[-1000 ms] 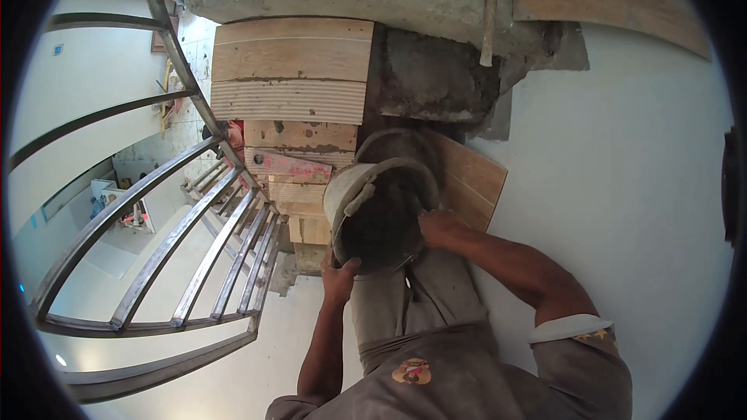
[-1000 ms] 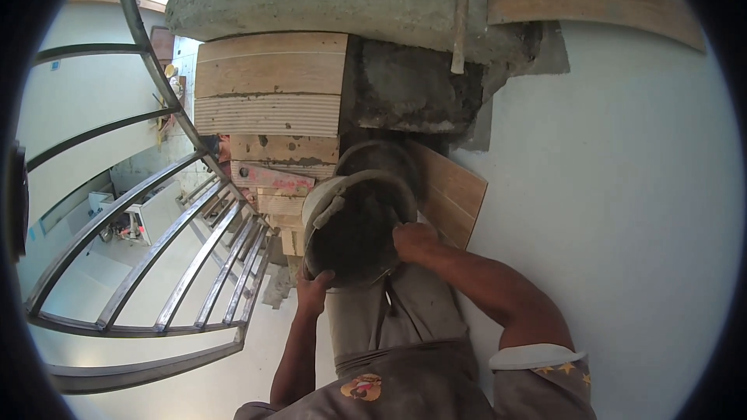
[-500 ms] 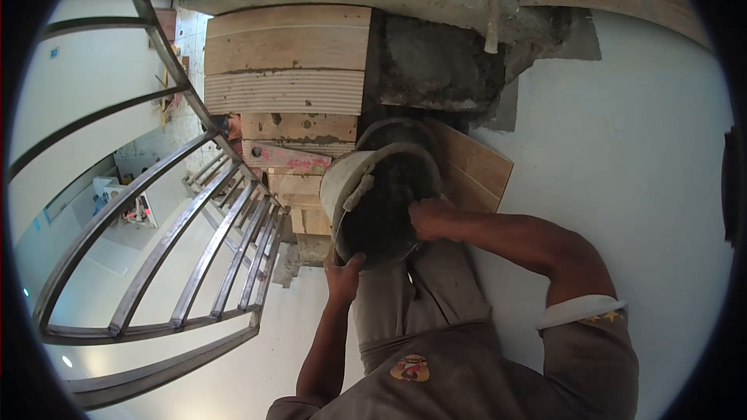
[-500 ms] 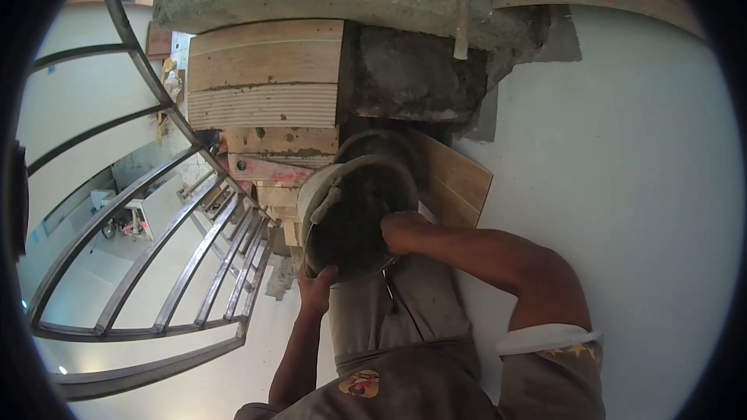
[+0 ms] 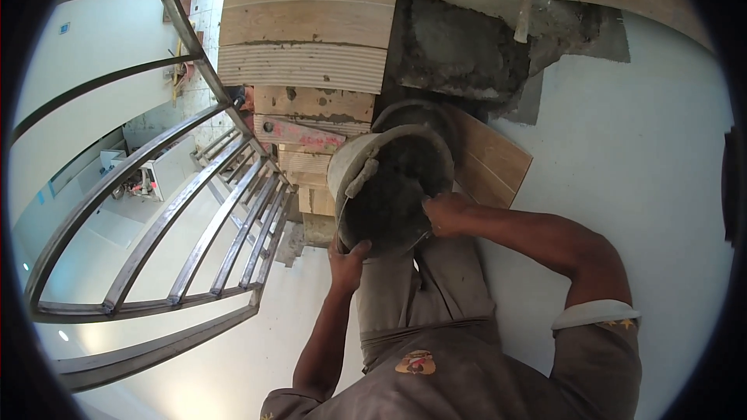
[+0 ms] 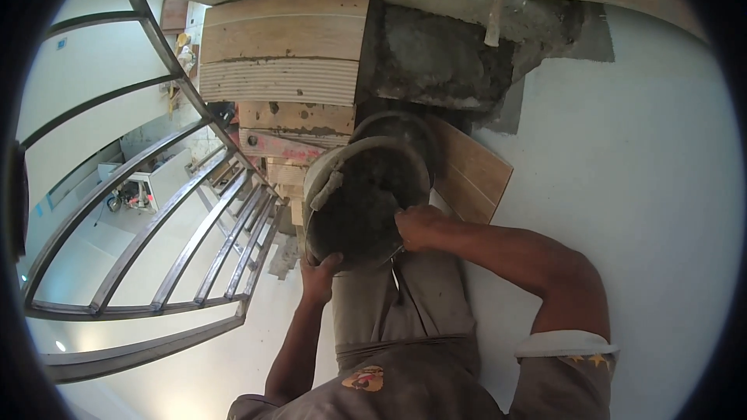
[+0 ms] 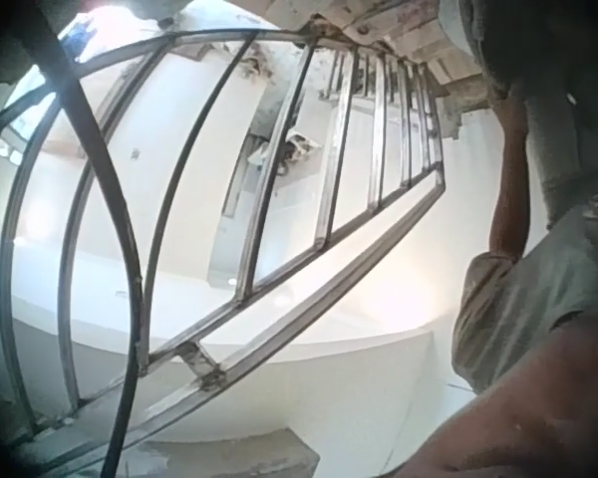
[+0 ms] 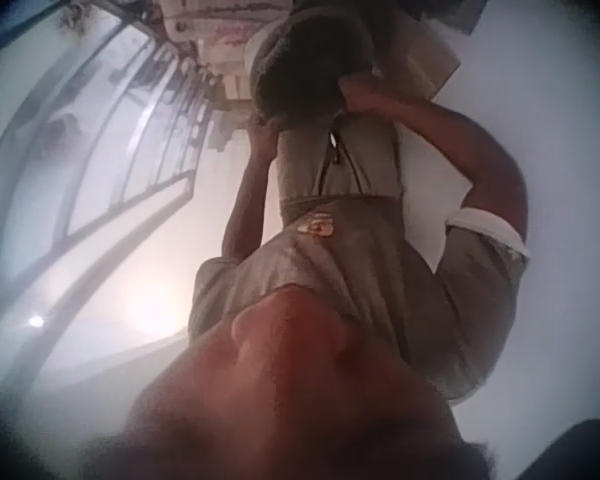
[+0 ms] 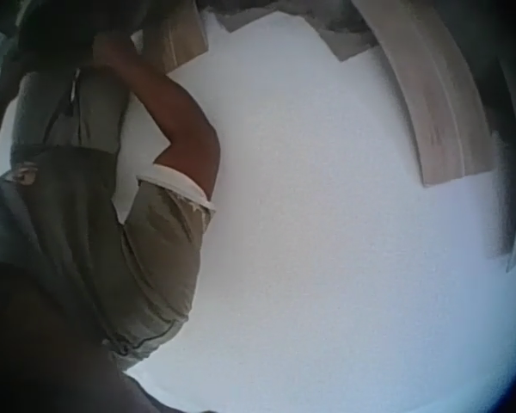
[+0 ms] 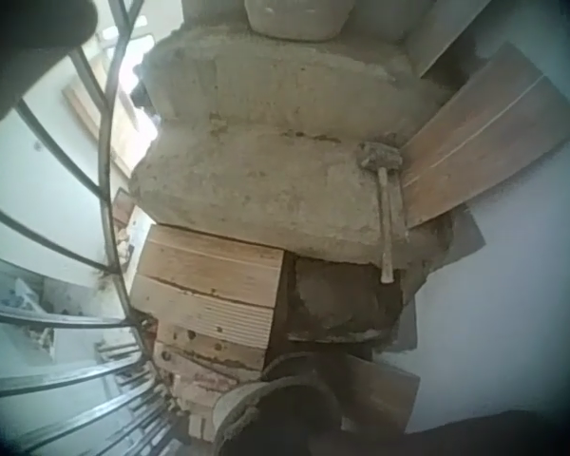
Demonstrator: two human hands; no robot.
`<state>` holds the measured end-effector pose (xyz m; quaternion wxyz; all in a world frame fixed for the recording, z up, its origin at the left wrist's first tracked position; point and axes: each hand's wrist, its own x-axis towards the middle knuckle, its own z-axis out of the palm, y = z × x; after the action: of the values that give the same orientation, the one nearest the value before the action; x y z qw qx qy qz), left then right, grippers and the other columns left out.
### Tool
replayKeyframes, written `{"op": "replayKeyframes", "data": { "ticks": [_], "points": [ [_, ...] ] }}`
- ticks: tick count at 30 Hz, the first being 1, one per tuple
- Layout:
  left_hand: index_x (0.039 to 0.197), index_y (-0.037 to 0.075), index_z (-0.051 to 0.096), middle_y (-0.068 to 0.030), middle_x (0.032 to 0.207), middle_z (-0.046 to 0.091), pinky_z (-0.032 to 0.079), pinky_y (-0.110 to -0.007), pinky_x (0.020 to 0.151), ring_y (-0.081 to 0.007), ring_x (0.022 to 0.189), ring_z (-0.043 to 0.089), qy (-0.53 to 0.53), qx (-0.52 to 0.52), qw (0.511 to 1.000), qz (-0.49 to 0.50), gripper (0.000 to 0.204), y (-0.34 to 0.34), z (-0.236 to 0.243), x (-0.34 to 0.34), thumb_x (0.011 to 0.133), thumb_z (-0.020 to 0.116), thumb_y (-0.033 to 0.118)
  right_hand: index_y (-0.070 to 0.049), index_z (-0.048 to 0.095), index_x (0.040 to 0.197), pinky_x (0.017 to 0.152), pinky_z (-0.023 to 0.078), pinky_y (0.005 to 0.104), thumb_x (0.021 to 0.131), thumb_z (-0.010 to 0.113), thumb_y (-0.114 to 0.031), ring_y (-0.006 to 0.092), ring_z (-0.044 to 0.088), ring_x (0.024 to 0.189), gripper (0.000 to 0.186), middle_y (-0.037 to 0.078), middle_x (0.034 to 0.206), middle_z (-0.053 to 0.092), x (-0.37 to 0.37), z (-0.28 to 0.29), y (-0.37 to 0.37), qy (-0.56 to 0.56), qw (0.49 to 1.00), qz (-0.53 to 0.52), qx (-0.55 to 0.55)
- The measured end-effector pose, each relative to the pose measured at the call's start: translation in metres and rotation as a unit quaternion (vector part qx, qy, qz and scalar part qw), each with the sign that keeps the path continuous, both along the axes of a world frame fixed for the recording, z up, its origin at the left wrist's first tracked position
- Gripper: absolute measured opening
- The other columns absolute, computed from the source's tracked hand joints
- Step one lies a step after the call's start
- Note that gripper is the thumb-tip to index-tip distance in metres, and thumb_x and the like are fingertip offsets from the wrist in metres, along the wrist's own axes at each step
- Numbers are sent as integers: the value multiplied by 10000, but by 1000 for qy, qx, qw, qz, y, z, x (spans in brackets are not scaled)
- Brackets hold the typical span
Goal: Installing decorative tiles on the vertical faces (risers) of concrete stairs using mortar and a rubber mallet.
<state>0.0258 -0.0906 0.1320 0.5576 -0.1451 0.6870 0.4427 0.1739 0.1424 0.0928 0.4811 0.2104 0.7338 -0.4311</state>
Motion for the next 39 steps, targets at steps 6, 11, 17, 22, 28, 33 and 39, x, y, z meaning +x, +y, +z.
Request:
{"op": "replayKeyframes", "data": {
  "ticks": [6, 11, 17, 22, 28, 33, 39],
  "points": [
    [1178, 28, 624, -49, 1033, 681, 537, -304, 704, -156, 853, 656, -5, -42, 999, 19, 394, -8, -5, 1, 802, 737, 62, 38, 686, 1040, 846, 570, 494, 772, 647, -91, 402, 703, 1024, 300, 244, 1027, 725, -43, -5, -16, 67, 995, 27, -65],
    [1217, -20, 632, -86, 1118, 702, 527, -319, 860, -172, 961, 660, -4, -44, 999, -4, 407, -5, 4, 3, 824, 713, 46, 74, 636, 1087, 842, 546, 518, 797, 601, -148, 430, 688, 1001, 367, 294, 1017, 692, -15, -10, -42, 71, 990, -48, -116],
    [1148, 6, 644, -70, 1018, 698, 538, -286, 727, -144, 846, 649, -16, -36, 999, 14, 348, -8, -2, -7, 810, 718, 37, 30, 602, 1154, 822, 515, 543, 830, 589, -225, 462, 654, 966, 413, 280, 935, 656, 34, 0, -73, 163, 973, -144, -80],
    [1160, 7, 617, -88, 1040, 678, 567, -315, 707, -195, 857, 673, -67, -40, 992, 99, 363, -10, 11, -17, 809, 711, 23, 13, 588, 1159, 803, 510, 529, 826, 624, -247, 464, 647, 937, 424, 276, 943, 654, 29, 67, -52, 55, 952, -301, -6],
    [1191, -11, 587, -95, 1072, 661, 567, -332, 747, -210, 887, 669, -115, -28, 982, 145, 380, -31, 19, -12, 827, 688, 27, 9, 582, 1123, 671, 536, 410, 832, 678, -228, 302, 646, 683, 388, 168, 833, 659, 26, 121, 24, 30, 874, -483, -46],
    [1167, 13, 596, -80, 1028, 654, 568, -367, 754, -220, 868, 666, -112, -56, 981, 146, 344, -61, 10, -11, 836, 686, 36, -51, 587, 1061, 514, 469, 312, 887, 604, -155, 148, 537, 521, 203, 32, 722, 538, -6, 35, 76, 170, 630, -686, -323],
    [1174, 39, 607, -70, 1001, 665, 555, -333, 673, -194, 819, 660, -99, -60, 990, 77, 353, -29, 13, -13, 822, 633, 33, -51, 560, 1006, 477, 454, 302, 949, 573, -253, 134, 474, 478, 211, 28, 668, 457, -30, -98, 125, 271, 301, -640, -653]
  ]
}}
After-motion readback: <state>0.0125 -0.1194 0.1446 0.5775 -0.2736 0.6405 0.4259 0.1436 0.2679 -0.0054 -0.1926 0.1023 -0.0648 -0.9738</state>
